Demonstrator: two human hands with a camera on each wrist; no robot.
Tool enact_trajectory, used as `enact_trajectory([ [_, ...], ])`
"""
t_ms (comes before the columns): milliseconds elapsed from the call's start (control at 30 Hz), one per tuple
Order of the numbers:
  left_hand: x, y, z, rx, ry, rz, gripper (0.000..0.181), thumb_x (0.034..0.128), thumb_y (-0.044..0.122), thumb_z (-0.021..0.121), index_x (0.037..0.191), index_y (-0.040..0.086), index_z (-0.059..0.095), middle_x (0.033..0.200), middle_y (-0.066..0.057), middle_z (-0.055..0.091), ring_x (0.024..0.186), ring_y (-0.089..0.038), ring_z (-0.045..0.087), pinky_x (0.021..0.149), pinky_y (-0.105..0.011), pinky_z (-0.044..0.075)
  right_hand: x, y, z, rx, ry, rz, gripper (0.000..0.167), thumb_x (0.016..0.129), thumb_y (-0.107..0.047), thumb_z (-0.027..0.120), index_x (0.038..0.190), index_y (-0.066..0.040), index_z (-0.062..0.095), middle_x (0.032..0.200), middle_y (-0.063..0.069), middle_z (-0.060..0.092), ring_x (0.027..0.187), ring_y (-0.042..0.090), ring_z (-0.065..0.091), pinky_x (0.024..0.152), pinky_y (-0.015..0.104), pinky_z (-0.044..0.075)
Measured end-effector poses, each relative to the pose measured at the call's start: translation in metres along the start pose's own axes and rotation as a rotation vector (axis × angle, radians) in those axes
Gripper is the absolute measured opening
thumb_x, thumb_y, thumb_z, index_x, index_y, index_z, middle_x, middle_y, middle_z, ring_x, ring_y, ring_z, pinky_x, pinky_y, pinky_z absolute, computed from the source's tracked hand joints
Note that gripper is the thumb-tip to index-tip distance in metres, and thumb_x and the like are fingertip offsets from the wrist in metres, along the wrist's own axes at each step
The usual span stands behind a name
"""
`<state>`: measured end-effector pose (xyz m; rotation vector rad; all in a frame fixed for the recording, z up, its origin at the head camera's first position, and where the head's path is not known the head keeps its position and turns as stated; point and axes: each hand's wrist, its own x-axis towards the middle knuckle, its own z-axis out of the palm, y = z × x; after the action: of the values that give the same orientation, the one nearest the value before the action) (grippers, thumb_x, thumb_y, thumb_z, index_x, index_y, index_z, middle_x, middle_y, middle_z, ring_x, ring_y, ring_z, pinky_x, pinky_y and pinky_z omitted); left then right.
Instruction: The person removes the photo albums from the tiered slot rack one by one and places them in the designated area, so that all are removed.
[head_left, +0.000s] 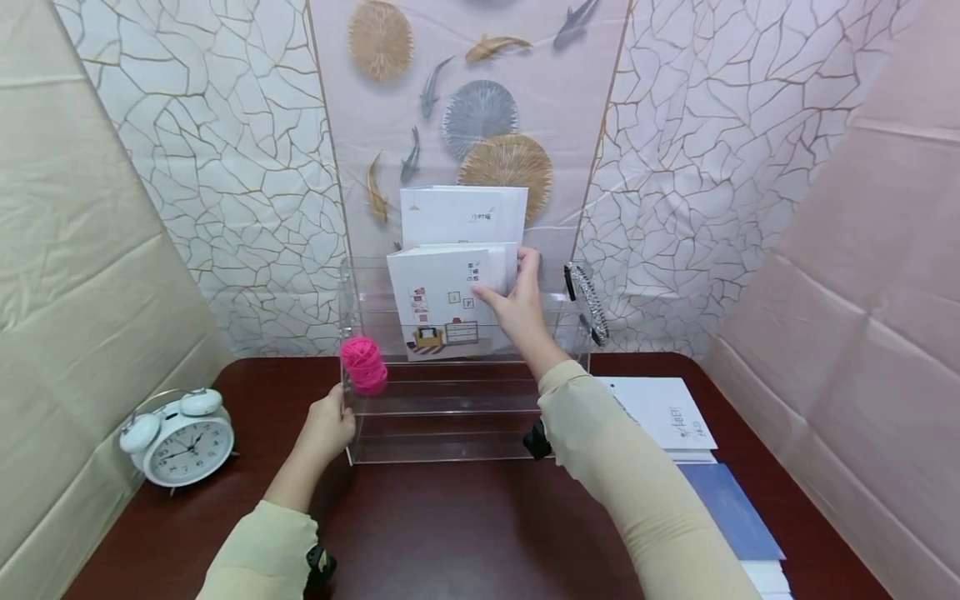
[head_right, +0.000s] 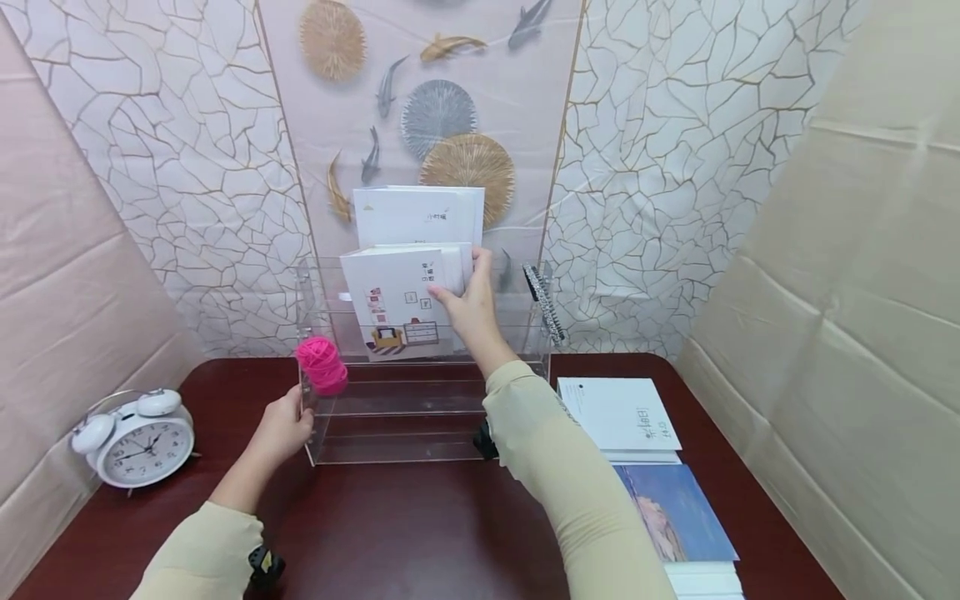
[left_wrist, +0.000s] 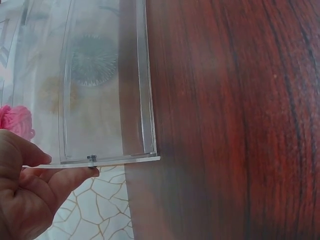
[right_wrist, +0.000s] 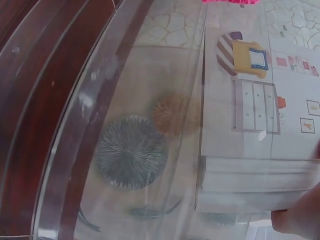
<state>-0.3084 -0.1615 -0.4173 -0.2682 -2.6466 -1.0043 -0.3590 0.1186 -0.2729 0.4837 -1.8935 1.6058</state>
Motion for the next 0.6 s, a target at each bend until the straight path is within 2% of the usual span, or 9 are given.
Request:
enact_trajectory([
  [133, -0.001, 0.002, 0.002, -0.001, 0.021, 0.017, 0.034, 0.0805, -0.005, 0.050, 0.114, -0.013, 0.048, 0.083, -0.026, 0.061, 0.076, -0.038, 0.060, 0.067, -0.051, 0.049, -0.003, -0.021, -0.003, -0.027, -0.019, -0.010, 0.065, 0.073, 0.007, 0.072, 0.123, 0.003, 0.030, 0.111, 0.022, 0.050, 0.101, 0.032, 0.049, 0.088, 0.041, 0.042],
  [367, 0.001, -0.005, 0.001, -0.003, 0.017, -0.003, 0.036, 0.0813, -0.005, 0.050, 0.116, -0.012, 0.048, 0.078, -0.020, 0.060, 0.074, -0.034, 0.059, 0.067, -0.050, 0.049, 0.001, -0.049, 0.004, -0.075, -0.075, -0.013, 0.062, 0.074, 0.010, 0.070, 0.123, 0.009, 0.031, 0.109, 0.028, 0.052, 0.097, 0.037, 0.051, 0.085, 0.044, 0.043],
  [600, 0.001, -0.003, 0.004, 0.007, 0.065, 0.041, 0.038, 0.0784, -0.005, 0.051, 0.116, -0.013, 0.049, 0.074, -0.020, 0.060, 0.074, -0.038, 0.060, 0.067, -0.051, 0.048, 0.022, -0.018, 0.005, -0.091, -0.079, -0.042, 0.064, 0.073, 0.003, 0.074, 0.122, -0.001, 0.034, 0.108, 0.017, 0.054, 0.094, 0.027, 0.053, 0.082, 0.038, 0.045],
])
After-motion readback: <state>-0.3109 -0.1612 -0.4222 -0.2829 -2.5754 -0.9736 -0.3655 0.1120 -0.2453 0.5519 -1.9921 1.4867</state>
